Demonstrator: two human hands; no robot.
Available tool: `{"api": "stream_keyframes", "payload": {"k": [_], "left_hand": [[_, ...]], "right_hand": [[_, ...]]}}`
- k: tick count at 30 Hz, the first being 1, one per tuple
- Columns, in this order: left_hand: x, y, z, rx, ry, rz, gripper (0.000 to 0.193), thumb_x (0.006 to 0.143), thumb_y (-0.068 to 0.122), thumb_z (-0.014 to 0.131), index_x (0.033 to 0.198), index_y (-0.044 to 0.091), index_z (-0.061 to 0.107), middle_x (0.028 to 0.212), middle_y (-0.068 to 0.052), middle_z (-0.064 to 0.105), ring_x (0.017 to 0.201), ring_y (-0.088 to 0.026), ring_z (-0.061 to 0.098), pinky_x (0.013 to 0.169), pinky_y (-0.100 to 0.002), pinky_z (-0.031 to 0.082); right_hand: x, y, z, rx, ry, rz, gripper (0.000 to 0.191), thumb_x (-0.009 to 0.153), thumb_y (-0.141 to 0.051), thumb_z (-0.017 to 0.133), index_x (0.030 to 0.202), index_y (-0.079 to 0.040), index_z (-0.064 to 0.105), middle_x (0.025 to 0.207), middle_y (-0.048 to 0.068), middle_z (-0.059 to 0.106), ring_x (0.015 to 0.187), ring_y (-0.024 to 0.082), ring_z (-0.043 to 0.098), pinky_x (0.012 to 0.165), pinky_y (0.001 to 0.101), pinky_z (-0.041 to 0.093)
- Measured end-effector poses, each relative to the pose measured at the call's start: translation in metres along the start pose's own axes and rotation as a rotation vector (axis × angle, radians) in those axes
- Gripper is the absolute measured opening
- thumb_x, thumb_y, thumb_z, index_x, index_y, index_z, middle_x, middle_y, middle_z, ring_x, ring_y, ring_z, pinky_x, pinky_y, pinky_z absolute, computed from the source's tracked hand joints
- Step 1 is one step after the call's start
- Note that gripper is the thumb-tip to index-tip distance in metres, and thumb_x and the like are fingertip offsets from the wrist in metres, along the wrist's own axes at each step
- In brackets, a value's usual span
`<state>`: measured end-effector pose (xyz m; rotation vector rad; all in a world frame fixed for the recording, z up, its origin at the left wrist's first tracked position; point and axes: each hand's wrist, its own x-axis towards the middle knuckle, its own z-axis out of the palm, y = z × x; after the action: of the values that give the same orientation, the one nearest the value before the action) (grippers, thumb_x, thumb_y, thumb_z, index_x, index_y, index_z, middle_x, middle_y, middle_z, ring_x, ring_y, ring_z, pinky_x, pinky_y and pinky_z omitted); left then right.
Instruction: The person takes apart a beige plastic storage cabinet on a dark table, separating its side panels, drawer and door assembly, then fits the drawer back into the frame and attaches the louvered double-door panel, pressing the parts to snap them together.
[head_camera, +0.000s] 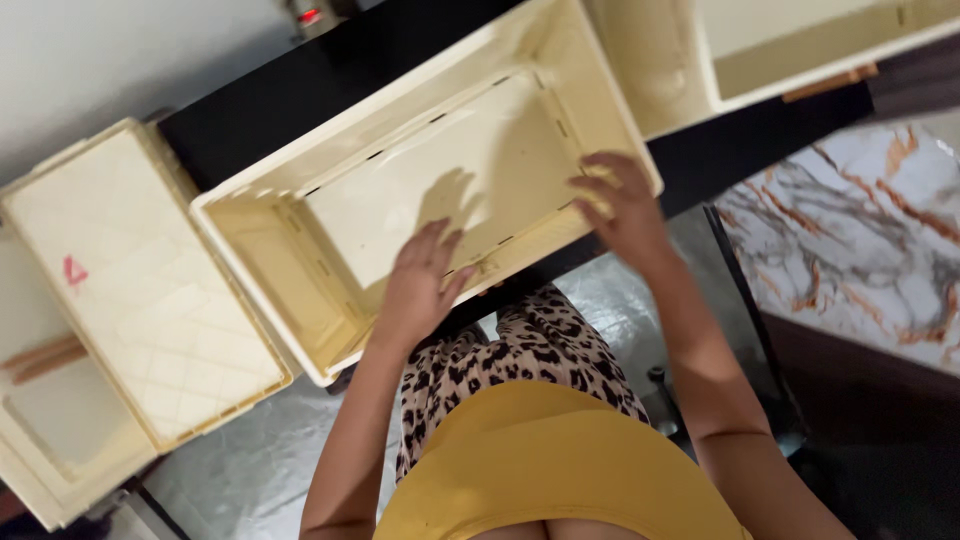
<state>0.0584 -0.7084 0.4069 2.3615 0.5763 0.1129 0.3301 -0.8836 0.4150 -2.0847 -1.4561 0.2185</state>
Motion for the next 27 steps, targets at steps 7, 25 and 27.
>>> {"api": "stream_keyframes", "payload": {"k": [7, 25, 27], "left_hand": [[0.062, 0.051, 0.042, -0.049, -0.244, 0.114, 0.060, 0.102, 0.044, 0.057, 0.145, 0.002, 0.050, 0.147, -0.022, 0.052, 0.138, -0.037, 0.047, 0.114, -0.048, 0.037], [0.121, 0.072, 0.104, -0.183, -0.474, 0.152, 0.047, 0.103, 0.023, 0.056, 0.148, 0.014, 0.047, 0.119, -0.021, 0.069, 0.095, -0.041, 0.069, 0.086, -0.050, 0.054], [0.120, 0.072, 0.104, -0.183, -0.446, 0.168, 0.046, 0.102, 0.023, 0.056, 0.147, 0.015, 0.048, 0.118, -0.021, 0.070, 0.093, -0.041, 0.069, 0.084, -0.050, 0.054]], "right_hand": [[-0.036, 0.069, -0.024, 0.259, 0.151, 0.223, 0.024, 0.097, -0.009, 0.071, 0.120, -0.008, 0.073, 0.144, 0.018, 0.058, 0.129, 0.035, 0.059, 0.105, 0.0405, 0.049], [-0.043, 0.103, 0.029, 0.684, 0.180, 0.082, 0.045, 0.089, -0.027, 0.081, 0.125, -0.004, 0.067, 0.160, 0.022, 0.045, 0.147, 0.039, 0.052, 0.122, 0.0446, 0.043], [-0.043, 0.104, 0.035, 0.703, 0.212, 0.086, 0.048, 0.088, -0.035, 0.082, 0.122, -0.003, 0.068, 0.158, 0.021, 0.048, 0.143, 0.039, 0.057, 0.118, 0.0434, 0.047]]}}
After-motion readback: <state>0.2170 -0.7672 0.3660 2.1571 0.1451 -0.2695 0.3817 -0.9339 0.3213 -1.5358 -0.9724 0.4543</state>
